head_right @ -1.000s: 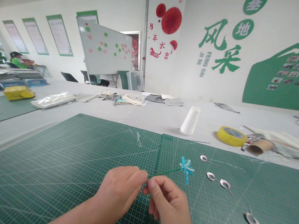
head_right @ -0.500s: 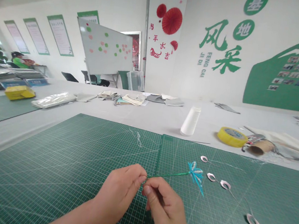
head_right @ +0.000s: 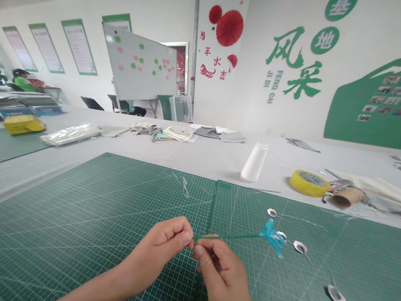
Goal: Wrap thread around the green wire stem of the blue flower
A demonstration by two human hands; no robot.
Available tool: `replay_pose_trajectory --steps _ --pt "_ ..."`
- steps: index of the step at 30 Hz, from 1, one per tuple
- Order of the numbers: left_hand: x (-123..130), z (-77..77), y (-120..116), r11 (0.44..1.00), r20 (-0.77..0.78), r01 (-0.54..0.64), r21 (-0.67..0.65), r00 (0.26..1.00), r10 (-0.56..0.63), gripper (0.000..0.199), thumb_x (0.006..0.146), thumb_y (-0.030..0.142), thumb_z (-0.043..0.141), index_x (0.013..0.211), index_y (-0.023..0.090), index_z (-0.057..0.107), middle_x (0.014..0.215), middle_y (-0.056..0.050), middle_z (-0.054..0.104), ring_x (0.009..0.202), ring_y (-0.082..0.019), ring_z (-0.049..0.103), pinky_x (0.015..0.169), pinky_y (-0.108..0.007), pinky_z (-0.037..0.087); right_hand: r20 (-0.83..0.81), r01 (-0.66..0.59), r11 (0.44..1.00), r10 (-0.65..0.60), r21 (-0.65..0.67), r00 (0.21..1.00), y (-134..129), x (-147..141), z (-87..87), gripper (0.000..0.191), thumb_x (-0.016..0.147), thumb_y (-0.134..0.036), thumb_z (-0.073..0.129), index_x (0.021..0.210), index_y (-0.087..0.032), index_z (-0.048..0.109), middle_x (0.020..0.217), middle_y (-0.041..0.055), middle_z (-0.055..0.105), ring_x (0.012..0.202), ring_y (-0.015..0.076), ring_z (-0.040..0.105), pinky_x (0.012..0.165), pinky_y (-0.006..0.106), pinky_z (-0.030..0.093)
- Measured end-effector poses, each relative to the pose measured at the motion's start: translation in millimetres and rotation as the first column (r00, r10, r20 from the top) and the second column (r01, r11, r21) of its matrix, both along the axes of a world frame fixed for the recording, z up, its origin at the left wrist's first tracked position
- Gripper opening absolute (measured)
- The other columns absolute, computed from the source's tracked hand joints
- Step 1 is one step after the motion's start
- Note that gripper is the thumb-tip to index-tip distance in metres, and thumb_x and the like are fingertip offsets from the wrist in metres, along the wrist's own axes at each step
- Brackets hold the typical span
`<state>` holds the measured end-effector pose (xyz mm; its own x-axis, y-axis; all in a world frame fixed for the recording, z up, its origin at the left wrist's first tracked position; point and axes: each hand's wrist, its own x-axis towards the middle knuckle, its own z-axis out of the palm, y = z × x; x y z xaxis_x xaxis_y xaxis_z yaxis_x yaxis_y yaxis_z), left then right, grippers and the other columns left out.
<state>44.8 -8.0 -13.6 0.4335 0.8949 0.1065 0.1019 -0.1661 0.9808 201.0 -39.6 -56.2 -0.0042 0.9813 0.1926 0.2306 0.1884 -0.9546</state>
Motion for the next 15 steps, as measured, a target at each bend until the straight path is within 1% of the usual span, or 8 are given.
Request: replay_pose_trajectory --steps 3,6,9,15 --pt "0.0 1.0 1.0 0.983 0.082 0.089 -0.159 0.994 -0.077 0.023 0.088 0.029 0.048 0.071 0.017 0.055 0.053 0.008 0.035 0.049 -0.009 0.027 0.049 -0.022 0.023 0.036 -0.019 0.999 0.017 0.048 0.999 2.2 1.1 3.9 0.024 0.09 -0.039 0.055 0.074 -0.023 0.063 0.067 -0.0026 0.054 0.055 0.0139 0.048 0.051 0.025 0.039" --pt "-1.0 1.9 1.8 0.936 0.157 0.174 -0.306 0.979 -0.13 0.022 0.085 0.033 0.052 0.071 0.017 0.055 0.047 0.01 0.028 0.044 -0.008 0.018 0.044 -0.023 0.014 0.102 -0.03 0.994 0.019 0.106 0.995 4.0 3.5 9.4 0.027 0.091 -0.036 0.053 0.07 -0.023 0.062 0.064 -0.0033 0.053 0.055 0.0139 0.047 0.052 0.025 0.038" --pt "-4.9 2.4 3.1 0.887 0.216 0.253 -0.387 0.96 -0.18 0.022 0.085 0.033 0.055 0.071 0.016 0.056 0.046 0.011 0.028 0.043 -0.008 0.015 0.043 -0.023 0.012 0.142 -0.036 0.987 0.014 0.155 0.99 4.7 5.8 12.6 0.026 0.091 -0.032 0.052 0.067 -0.023 0.061 0.063 -0.0033 0.054 0.058 0.0148 0.049 0.054 0.026 0.037" --pt "-14.9 3.7 8.4 0.786 0.242 0.368 -0.496 0.928 -0.283 0.018 0.083 0.031 0.058 0.073 0.015 0.058 0.046 0.011 0.028 0.042 -0.007 0.015 0.043 -0.022 0.011 0.18 -0.1 0.957 0.052 0.273 0.982 5.4 8.7 14.0 0.023 0.092 -0.022 0.052 0.07 -0.023 0.06 0.07 -0.0033 0.059 0.067 0.0143 0.054 0.062 0.025 0.04"
